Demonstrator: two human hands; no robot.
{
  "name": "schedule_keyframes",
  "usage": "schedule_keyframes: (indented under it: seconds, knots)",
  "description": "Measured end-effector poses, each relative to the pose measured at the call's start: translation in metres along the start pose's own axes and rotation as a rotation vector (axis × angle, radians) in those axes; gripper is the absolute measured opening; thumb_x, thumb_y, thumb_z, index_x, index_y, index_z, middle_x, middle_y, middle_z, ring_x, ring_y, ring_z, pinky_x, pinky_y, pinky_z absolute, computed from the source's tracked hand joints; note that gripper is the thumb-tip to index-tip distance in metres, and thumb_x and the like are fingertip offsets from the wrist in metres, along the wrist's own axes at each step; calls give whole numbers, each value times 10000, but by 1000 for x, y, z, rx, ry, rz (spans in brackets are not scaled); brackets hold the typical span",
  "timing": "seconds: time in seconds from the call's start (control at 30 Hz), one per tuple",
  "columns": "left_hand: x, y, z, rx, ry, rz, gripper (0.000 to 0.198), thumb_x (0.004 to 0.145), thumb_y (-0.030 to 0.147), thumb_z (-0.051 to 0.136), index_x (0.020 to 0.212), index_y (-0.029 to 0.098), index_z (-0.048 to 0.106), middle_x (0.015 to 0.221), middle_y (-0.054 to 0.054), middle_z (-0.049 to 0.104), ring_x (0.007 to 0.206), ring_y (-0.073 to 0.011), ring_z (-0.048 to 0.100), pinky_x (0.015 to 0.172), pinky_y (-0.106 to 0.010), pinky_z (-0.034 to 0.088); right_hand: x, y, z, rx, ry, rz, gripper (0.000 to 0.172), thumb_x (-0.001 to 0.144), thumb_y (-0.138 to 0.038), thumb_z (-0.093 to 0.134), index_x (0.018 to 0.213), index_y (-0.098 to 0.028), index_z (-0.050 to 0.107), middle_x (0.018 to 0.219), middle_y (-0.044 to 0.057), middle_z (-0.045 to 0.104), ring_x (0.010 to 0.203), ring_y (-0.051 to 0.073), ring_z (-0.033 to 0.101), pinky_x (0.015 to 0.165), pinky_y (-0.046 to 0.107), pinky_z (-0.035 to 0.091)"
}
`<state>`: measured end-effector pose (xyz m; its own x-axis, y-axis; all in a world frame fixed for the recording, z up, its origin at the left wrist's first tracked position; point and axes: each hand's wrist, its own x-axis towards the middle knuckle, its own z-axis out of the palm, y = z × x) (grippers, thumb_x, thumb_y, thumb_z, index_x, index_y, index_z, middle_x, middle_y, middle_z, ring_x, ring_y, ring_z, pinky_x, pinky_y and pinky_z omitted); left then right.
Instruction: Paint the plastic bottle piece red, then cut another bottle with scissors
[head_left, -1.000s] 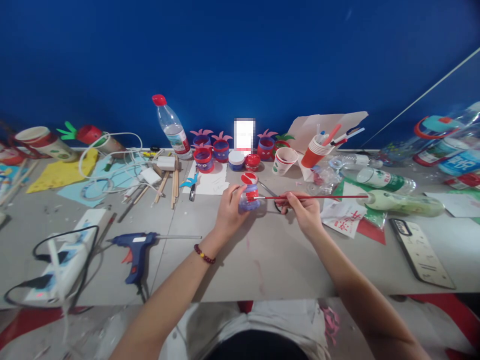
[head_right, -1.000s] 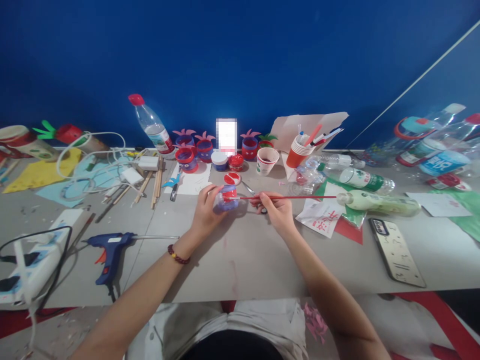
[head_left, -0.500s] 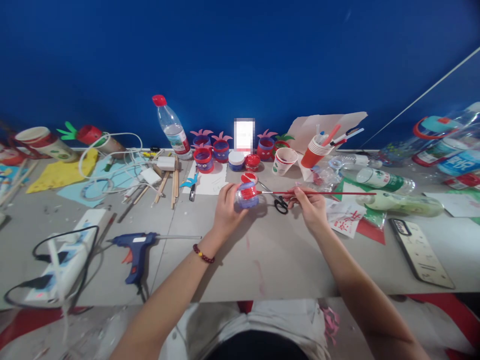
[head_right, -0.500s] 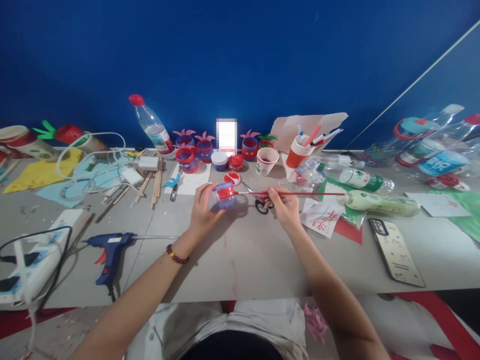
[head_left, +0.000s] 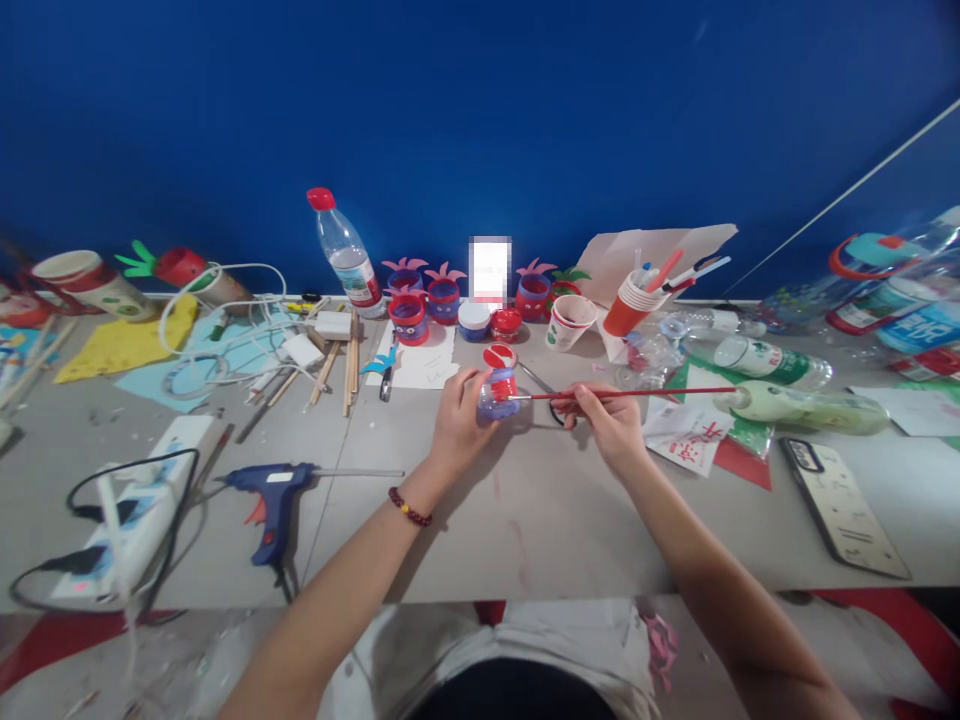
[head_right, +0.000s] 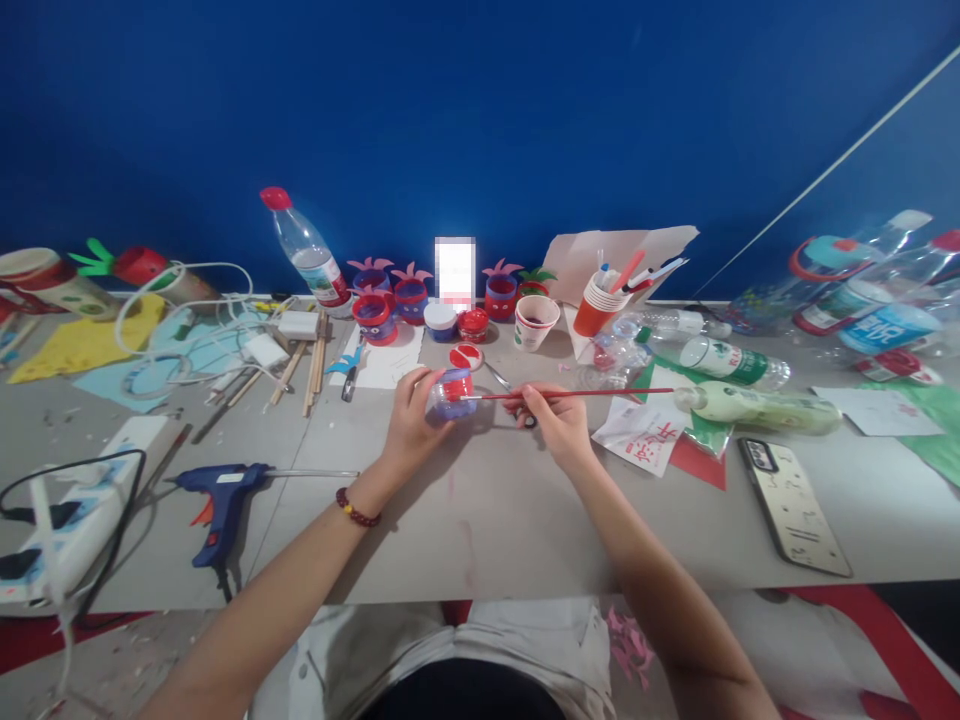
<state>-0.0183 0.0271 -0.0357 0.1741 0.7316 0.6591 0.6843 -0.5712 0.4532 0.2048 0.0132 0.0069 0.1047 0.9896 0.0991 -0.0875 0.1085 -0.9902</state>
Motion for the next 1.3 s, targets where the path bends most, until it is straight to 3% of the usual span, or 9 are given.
schedule_keyframes:
  seconds: [0.2, 0.5, 0.73, 0.87, 1.07, 1.3]
  knots:
    - [0, -1, 3, 11, 13, 36, 662, 786, 152, 696, 1382, 235, 418, 1262, -126, 529, 1169, -277, 564, 1021, -481, 511, 1, -7, 4, -72, 17, -26, 449, 706, -634, 761, 722, -187, 727, 639, 68, 751, 431, 143, 611, 419, 283, 544]
    - [0, -2, -1, -35, 3, -23, 671, 754, 158, 679, 1374, 211, 427, 1281, -130, 515, 1225, -291, 526, 1069, -489, 474, 9, 0, -8, -77, 49, -43, 450, 728, -625, 751, 739, -176, 712, 669, 75, 757, 434, 145, 615, 410, 286, 533]
    - [-1, -4, -4, -109, -20, -113, 665, 744, 175, 680, 1363, 233, 443, 1303, -112, 484, 1257, -281, 501, 1088, -479, 464, 13, 4, -17, -13, 74, -38, 401, 748, -595, 748, 784, -199, 697, 692, 48, 745, 569, 173, 681, 454, 276, 546]
    - [0, -4, -4, -133, -6, -111, 695, 730, 141, 687, 1369, 254, 438, 1301, -105, 482, 1249, -277, 506, 1074, -482, 474, 10, 6, -18, 65, -7, -11, 335, 775, -523, 757, 878, -210, 692, 766, 37, 741, 676, 180, 708, 514, 281, 563]
    - [0, -3, -1, -67, 0, -33, 682, 773, 165, 697, 1392, 246, 421, 1303, -117, 496, 1239, -280, 523, 1060, -482, 481, 3, 0, -9, 54, -157, 22, 349, 775, -535, 760, 854, -203, 687, 763, 49, 750, 641, 163, 686, 565, 300, 591]
    - [-1, -3, 0, -35, -13, -18, 653, 791, 165, 686, 1390, 232, 436, 1297, -121, 514, 1230, -278, 531, 1060, -474, 483, 5, -5, -8, 4, -178, 15, 379, 762, -563, 764, 840, -199, 696, 735, 43, 747, 574, 148, 665, 545, 298, 590]
